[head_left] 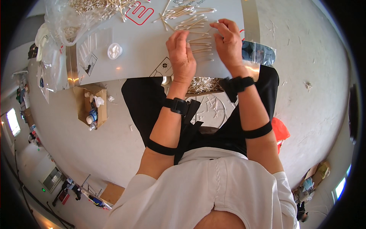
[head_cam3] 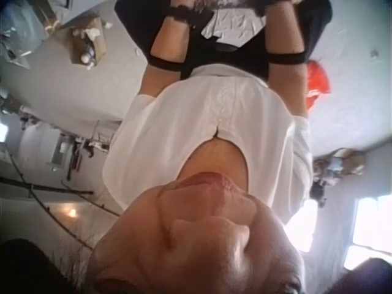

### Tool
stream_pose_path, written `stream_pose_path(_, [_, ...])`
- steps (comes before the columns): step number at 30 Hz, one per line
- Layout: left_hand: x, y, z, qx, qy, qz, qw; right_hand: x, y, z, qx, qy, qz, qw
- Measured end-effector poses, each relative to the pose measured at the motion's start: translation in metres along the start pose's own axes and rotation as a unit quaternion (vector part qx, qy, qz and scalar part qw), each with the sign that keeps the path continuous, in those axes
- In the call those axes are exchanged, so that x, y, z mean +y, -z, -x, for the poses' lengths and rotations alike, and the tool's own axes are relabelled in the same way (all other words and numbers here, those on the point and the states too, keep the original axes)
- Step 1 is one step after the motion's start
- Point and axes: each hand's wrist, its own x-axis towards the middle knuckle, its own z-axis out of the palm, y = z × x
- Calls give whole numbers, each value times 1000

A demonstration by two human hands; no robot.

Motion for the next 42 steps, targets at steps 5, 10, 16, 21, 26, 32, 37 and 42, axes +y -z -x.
stream_pose_path(5, [1,2,-18,-77,-94,-193,974,24,7,-23,-56,73,69,993])
stream_pose_path(10, [-12,-1,-37,-83,-81,-225,967,21,10,-25,-87,75,44,992])
stream_pose_path(16, [-21,0,-43,-84,-91,-251,960,20,14,-14,-72,50,77,993])
stream_pose_path(21, [-23,4,-46,-92,-79,-244,962,17,15,-9,-64,38,70,995])
stream_pose_path(26, [-21,3,-49,-80,-75,-217,970,1,2,-5,-122,54,1,991])
stream_pose_path(32, [-22,3,-53,-64,-92,-220,969,13,-9,-37,-57,17,-45,997])
stream_pose_path(37, [-20,3,-54,-75,-93,-231,966,17,-20,-53,-121,53,33,991])
stream_pose_path(42, [-20,3,-53,-86,-98,-233,964,17,-24,-62,-126,35,55,990])
